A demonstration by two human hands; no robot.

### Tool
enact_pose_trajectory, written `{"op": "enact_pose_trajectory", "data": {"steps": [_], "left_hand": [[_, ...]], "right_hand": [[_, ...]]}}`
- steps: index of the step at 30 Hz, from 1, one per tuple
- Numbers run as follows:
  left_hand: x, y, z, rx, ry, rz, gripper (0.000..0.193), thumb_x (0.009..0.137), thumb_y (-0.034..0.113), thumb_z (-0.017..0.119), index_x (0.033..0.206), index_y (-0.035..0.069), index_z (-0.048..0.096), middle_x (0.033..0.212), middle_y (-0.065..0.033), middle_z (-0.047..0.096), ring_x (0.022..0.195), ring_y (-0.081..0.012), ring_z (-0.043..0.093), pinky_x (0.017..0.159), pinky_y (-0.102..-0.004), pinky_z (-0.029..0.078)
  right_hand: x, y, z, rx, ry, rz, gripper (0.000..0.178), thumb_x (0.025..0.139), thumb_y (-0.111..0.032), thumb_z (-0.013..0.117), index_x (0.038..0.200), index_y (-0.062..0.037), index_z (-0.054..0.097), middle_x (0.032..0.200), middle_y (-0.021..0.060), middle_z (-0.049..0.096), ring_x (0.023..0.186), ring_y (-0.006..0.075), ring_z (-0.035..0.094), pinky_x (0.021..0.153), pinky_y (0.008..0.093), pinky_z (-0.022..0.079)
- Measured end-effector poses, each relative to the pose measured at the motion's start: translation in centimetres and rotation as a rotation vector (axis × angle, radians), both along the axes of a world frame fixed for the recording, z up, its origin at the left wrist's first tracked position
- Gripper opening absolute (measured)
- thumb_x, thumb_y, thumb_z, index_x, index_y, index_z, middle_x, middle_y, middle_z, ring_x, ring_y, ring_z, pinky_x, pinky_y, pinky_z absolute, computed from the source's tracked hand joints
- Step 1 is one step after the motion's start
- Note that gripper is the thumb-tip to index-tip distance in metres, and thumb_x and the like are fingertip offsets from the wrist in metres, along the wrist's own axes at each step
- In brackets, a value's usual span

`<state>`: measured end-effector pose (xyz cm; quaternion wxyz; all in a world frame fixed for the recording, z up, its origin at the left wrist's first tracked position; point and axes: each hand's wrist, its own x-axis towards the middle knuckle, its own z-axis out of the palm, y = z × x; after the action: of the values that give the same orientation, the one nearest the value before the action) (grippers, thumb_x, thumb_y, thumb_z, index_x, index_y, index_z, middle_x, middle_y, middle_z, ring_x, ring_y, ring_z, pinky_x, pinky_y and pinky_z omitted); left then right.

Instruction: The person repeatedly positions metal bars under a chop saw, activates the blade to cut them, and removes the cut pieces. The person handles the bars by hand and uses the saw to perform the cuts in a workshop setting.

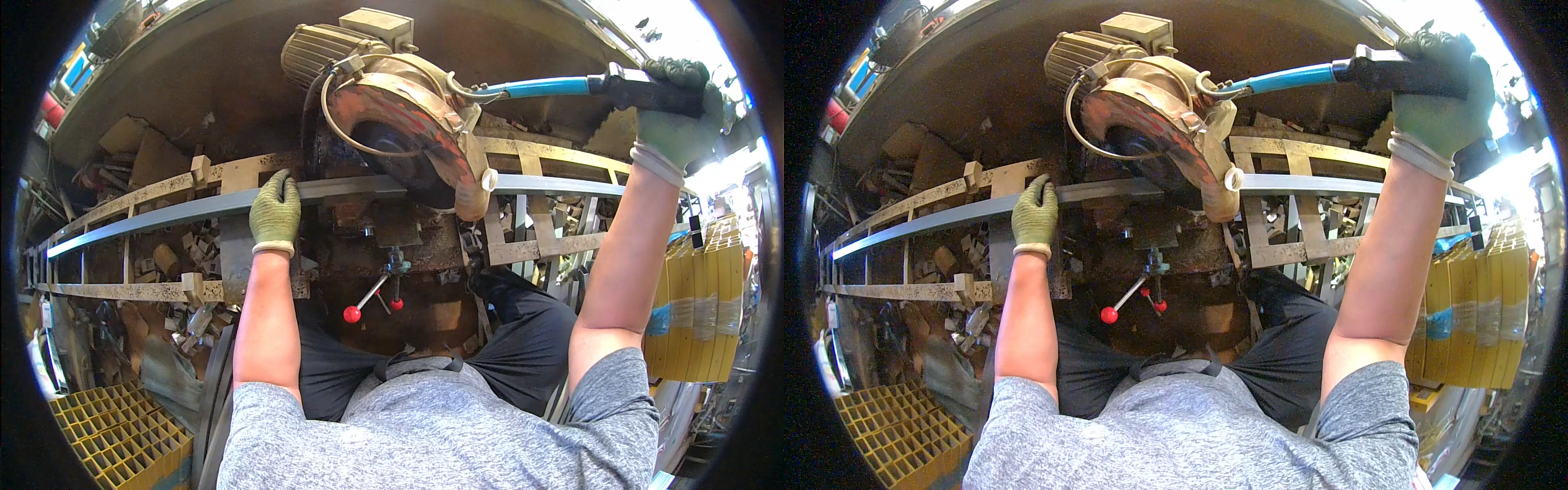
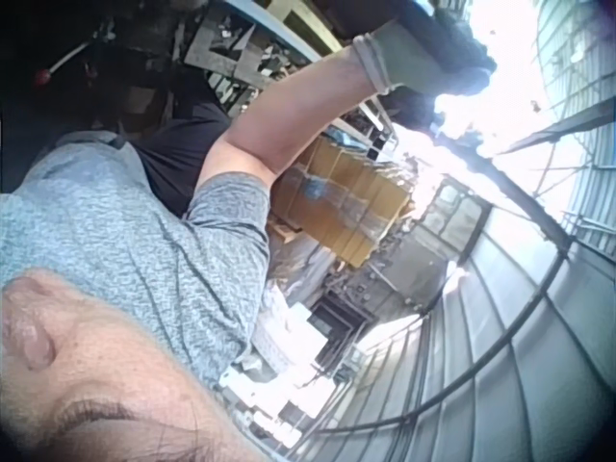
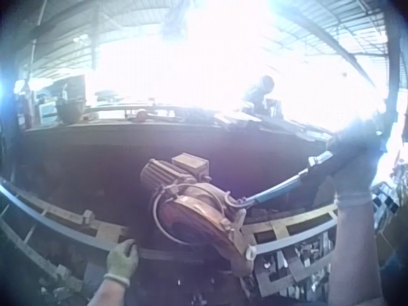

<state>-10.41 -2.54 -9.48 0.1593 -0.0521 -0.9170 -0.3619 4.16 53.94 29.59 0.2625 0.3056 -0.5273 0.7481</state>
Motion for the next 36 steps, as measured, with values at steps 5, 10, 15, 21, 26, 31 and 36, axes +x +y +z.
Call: {"op": "enact_pose_trajectory", "data": {"steps": [5,10,15,21,26,31,36], "left_hand": [[-0.1,0.0,-0.1,0.005,0.005,0.003,0.037,0.117,0.036,0.073,0.141,0.012,0.088,0.137,-0.0191,0.087,0.127,-0.0430,0.083,0.110,-0.0512,0.065],[0.1,0.0,0.2,0.009,0.010,0.006,0.038,0.116,0.037,0.073,0.138,0.011,0.088,0.138,-0.0188,0.087,0.129,-0.0426,0.082,0.113,-0.0515,0.064],[0.3,0.2,0.5,-0.032,0.039,0.022,0.039,0.117,0.037,0.071,0.138,0.008,0.087,0.135,-0.0201,0.087,0.126,-0.0432,0.082,0.111,-0.0534,0.065],[0.9,0.9,0.6,-0.047,0.015,0.013,0.040,0.117,0.035,0.070,0.141,0.007,0.085,0.137,-0.0215,0.085,0.130,-0.0452,0.079,0.114,-0.0561,0.062],[1.2,1.1,0.8,-0.040,0.017,-0.008,0.040,0.117,0.034,0.069,0.142,0.007,0.084,0.137,-0.0211,0.085,0.130,-0.0450,0.079,0.114,-0.0570,0.062],[1.3,1.1,1.6,-0.057,-0.039,-0.023,0.039,0.117,0.033,0.069,0.145,0.009,0.082,0.140,-0.0209,0.084,0.133,-0.0453,0.078,0.114,-0.0570,0.062],[1.0,0.9,2.0,-0.115,-0.090,-0.046,0.039,0.115,0.030,0.070,0.148,0.013,0.080,0.133,-0.0208,0.084,0.128,-0.0480,0.077,0.111,-0.0597,0.062]], "right_hand": [[0.1,-0.2,-0.6,-0.006,0.020,-0.146,0.036,0.110,-0.040,0.074,0.118,-0.0068,0.085,0.106,0.0136,0.084,0.103,0.0329,0.082,0.102,0.0560,0.066],[0.3,-1.1,-1.4,-0.173,0.017,-0.220,0.036,0.109,-0.043,0.078,0.118,-0.0086,0.082,0.102,0.0098,0.081,0.098,0.0290,0.077,0.099,0.0526,0.062],[2.2,-2.4,-3.5,-0.055,0.127,-0.060,0.035,0.113,-0.043,0.079,0.125,-0.0101,0.082,0.100,0.0071,0.077,0.097,0.0239,0.074,0.096,0.0474,0.059],[0.2,-1.9,-1.7,-0.089,0.088,-0.178,0.036,0.114,-0.040,0.082,0.132,-0.0089,0.081,0.115,0.0084,0.083,0.101,0.0251,0.078,0.092,0.0456,0.063],[-10.2,-5.9,5.6,-0.047,0.066,-0.377,0.037,0.116,-0.036,0.081,0.137,-0.0056,0.080,0.127,0.0114,0.086,0.110,0.0268,0.081,0.090,0.0416,0.067],[-20.5,-14.3,11.9,0.001,-0.076,-0.363,0.045,0.113,-0.031,0.084,0.147,-0.0018,0.079,0.137,0.0189,0.086,0.123,0.0308,0.079,0.112,0.0433,0.059],[-24.9,-19.5,11.8,0.803,0.074,-1.026,0.029,0.115,-0.039,0.073,0.126,-0.0121,0.077,0.095,0.0061,0.070,0.086,0.0297,0.073,0.080,0.0488,0.063]]}}
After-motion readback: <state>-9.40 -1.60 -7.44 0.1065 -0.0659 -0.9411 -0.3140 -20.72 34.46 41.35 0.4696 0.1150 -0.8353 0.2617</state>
